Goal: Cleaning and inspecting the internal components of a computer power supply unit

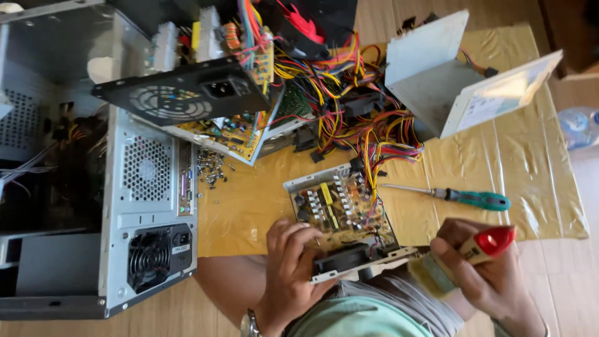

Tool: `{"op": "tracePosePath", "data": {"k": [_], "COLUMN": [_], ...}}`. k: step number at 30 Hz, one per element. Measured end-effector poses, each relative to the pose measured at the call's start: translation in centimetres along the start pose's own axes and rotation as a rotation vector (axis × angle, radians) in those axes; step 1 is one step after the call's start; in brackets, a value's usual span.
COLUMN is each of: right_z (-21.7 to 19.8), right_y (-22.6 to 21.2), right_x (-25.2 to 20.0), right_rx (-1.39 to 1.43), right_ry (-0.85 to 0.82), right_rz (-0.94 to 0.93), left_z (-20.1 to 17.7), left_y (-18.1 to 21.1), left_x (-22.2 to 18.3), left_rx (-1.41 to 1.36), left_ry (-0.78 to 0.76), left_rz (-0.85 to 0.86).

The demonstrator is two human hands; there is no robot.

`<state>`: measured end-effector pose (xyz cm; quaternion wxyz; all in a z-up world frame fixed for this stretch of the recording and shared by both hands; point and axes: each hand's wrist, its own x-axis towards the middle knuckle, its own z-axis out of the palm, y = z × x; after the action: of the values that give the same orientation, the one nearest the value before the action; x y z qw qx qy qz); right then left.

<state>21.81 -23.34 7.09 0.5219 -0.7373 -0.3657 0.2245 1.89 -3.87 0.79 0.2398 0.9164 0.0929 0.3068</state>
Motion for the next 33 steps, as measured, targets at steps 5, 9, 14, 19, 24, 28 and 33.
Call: {"op": "tracePosePath", "data": {"k": [5, 9, 14, 19, 24, 28, 33], "right_z": [2.1, 3.8, 5.1, 5.3, 6.1, 6.3, 6.2], "right_y": [-0.8, 2.5, 2.6, 3.0, 3.8, 5.2, 6.9], "right_x": [-1.4, -3.3, -3.7, -4.0, -4.6, -5.6, -6.1], "right_rx": [-0.058, -0.236, -0.29, -0.32, -0.219, -0.197, -0.017], "right_ry": [-0.062, -0.074, 0.062, 0.071, 0.065, 0.08, 0.004], "right_rz": [-0.099, -0.087, -0.063, -0.016, -0.066, 0.06, 0.052], "left_z": [0.8, 4.1, 2.8, 1.6, 0.0, 0.6, -2.2], "left_y": [3.1, 4.1, 4.4, 1.9, 0.2, -0.8, 1.0], "left_x": [1.1, 0.0, 0.2, -1.0, 1.7, 1.6, 4.3], "left_rx": [-0.028, 0.078, 0.021, -0.014, -0.299, -0.214, 0.001], "left_ry": [0.171, 0.206, 0.159, 0.339, 0.154, 0.19, 0.312], "left_rz": [0.01, 0.03, 0.047, 0.089, -0.322, -0.231, 0.176]}}
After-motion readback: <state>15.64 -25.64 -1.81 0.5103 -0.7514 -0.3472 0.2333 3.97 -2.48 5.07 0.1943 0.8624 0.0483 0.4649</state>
